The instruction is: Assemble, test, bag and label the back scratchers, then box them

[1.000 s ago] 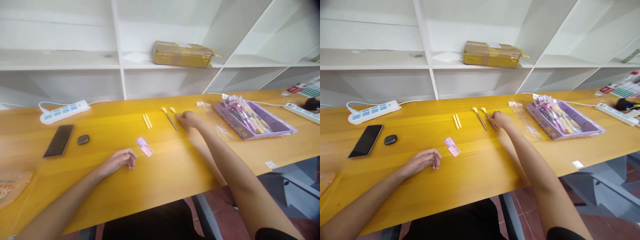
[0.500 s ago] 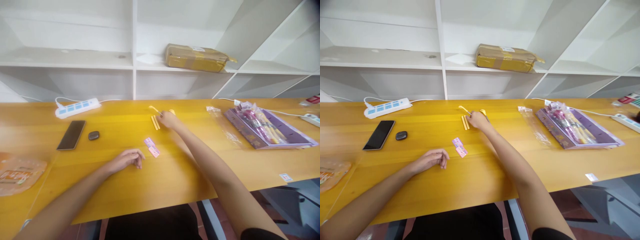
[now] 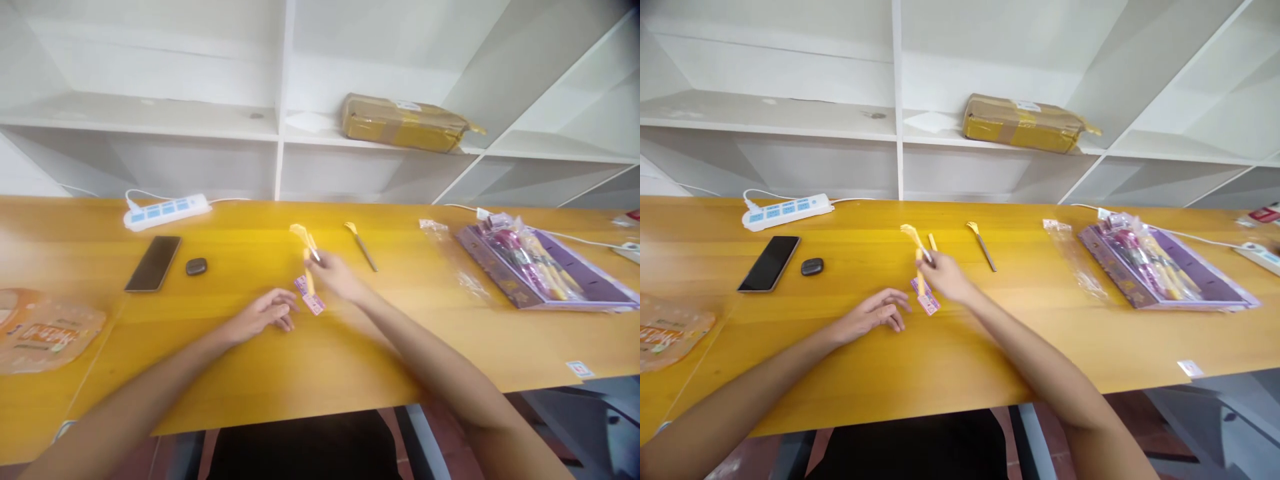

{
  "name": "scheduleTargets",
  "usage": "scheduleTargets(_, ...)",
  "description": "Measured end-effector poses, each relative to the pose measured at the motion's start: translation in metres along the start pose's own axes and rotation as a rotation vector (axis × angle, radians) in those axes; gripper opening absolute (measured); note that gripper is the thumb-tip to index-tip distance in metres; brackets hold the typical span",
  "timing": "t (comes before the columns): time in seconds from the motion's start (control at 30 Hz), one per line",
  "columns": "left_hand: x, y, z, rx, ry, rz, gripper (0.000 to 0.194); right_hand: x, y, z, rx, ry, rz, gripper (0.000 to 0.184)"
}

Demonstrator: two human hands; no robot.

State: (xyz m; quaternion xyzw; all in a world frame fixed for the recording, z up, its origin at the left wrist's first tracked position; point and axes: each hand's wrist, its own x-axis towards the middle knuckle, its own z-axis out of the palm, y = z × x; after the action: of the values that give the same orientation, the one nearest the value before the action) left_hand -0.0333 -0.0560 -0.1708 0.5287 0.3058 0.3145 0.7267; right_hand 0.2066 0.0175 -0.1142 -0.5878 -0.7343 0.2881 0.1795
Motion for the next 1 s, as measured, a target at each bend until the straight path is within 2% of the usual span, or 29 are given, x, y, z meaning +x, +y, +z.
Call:
scheduleTargets(0.07,0.000,-0.002,0.006,0.064,0.032,0.042,0.044,-0.034,-0.011,0.035,0.358,0.028,-0.070,0.038)
scheduleTargets(0.1,0.000,-0.002,0.009,0.100,0.053,0.065,0.042,-0.047,-0.014,0.050,0.495,-0.025,-0.098,0.040)
scheduleTargets(0.2,-0.002,-0.003,0.014,0.200,0.114,0.090,0.040,-0.069,-0.016,0.071,0.782,-0.157,-0.148,0.047)
scheduleTargets(0.3,-0.005,-0.002,0.014,0.242,0.159,0.041,0.042,-0.064,-0.002,0.062,1.010,-0.102,-0.075,0.053)
scheduleTargets(0.4,-0.006,-0.002,0.010,0.219,0.154,0.009,0.045,-0.048,0.016,0.042,1.133,0.039,-0.030,0.060)
scheduleTargets(0.53,-0.005,-0.003,0.008,0.178,0.097,0.003,0.048,-0.034,0.035,0.024,1.030,0.324,-0.139,0.062)
scheduleTargets(0.57,-0.005,-0.002,0.009,0.183,0.093,0.005,0.048,-0.033,0.038,0.022,1.009,0.358,-0.136,0.062)
scheduleTargets(0.63,-0.006,0.001,0.010,0.224,0.093,0.007,0.048,-0.033,0.042,0.019,1.028,0.343,-0.083,0.062)
scheduleTargets(0.73,-0.009,0.008,0.011,0.348,0.087,-0.005,0.047,-0.037,0.043,0.018,1.110,0.247,-0.027,0.059)
scheduleTargets(0.87,-0.010,0.014,0.011,0.484,0.043,-0.035,0.046,-0.040,0.041,0.021,1.183,0.220,-0.083,0.053)
scheduleTargets(1.0,-0.009,0.014,0.010,0.497,0.028,-0.047,0.046,-0.039,0.041,0.025,1.251,0.219,-0.100,0.050)
